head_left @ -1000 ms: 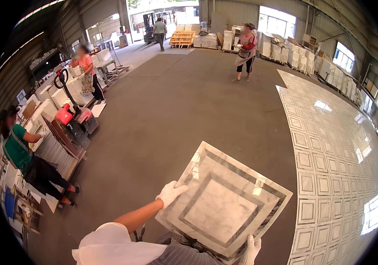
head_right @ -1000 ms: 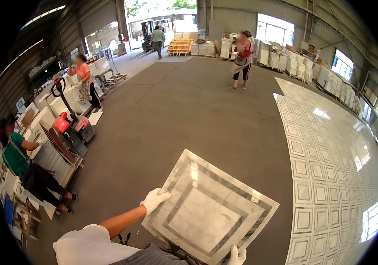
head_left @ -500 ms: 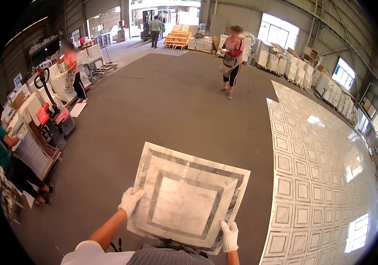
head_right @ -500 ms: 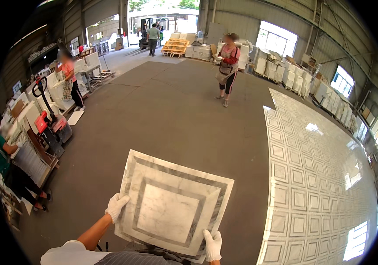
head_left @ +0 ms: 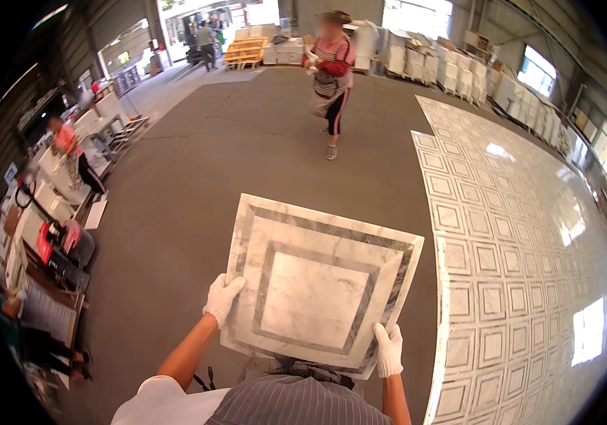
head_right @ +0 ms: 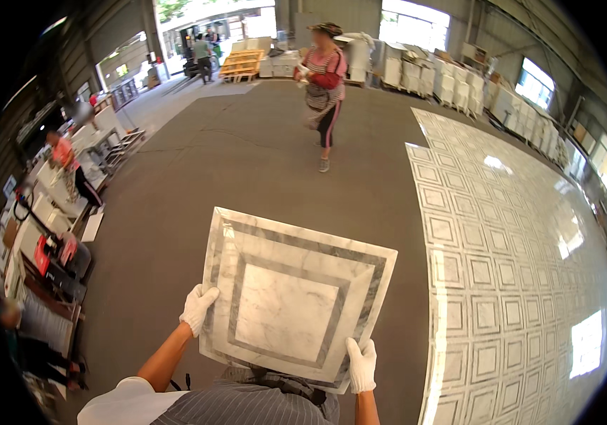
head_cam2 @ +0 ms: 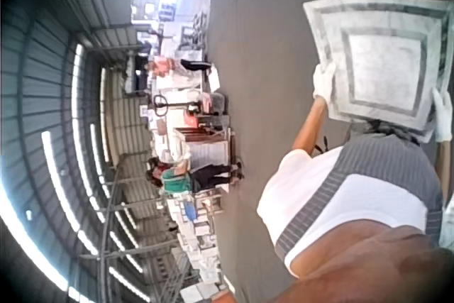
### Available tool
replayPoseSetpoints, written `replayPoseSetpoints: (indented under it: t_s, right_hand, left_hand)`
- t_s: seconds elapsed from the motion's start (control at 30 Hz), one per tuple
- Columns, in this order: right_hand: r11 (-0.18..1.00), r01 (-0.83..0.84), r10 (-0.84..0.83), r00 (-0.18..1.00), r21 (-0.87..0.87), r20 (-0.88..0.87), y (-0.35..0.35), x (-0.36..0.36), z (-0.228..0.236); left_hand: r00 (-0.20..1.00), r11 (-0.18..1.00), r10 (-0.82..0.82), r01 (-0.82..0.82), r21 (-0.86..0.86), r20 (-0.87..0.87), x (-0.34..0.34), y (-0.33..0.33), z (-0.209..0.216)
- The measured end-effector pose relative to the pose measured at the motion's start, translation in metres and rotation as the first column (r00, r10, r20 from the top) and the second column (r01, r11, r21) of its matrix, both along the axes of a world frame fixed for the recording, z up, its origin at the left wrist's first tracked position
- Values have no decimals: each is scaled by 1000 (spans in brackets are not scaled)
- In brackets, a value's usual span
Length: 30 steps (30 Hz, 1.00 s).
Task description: The person picks up square tiles from a pallet and places them onto the floor in a grid pattern. The person handles the tiles one at a time, aligning them with previously laid tiles to form a continuous tiled surface.
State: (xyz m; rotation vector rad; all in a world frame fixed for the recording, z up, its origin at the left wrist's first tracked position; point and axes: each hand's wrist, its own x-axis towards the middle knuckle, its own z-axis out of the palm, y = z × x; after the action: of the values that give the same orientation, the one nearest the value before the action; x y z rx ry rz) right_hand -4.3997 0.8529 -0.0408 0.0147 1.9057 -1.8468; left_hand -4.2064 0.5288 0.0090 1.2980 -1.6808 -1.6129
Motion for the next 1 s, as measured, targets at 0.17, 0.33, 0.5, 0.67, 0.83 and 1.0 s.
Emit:
replayPoseSetpoints:
  t_s: [0.17,0.33,0.5,0.67,0.83,1.0]
  right_hand:
    - [999,30,-31,999,29,37,-44,-103,15]
    - [990,135,-133,990,-29,56,-80,-233,7]
    - [998,37,-35,998,-42,52,-111,-394,31]
    - [999,-44,44,999,14,22,-141,-505,13]
    - [999,-19,16,998,48,66,-187,-623,11]
    - [997,47,-46,999,58,-21,-242,-751,10]
  left_hand:
    - [997,996,-81,82,-21,9,-130,-70,16]
    - [988,989,-151,151,-3,15,-277,-107,17]
    - [999,999,-35,35,-4,-9,-400,-117,24]
    - [998,1000,1,1,17,-69,-486,-146,23]
    - [1000,998,-27,26,53,4,-612,-189,22]
    - [995,999,-43,43,3,-88,-753,-253,4]
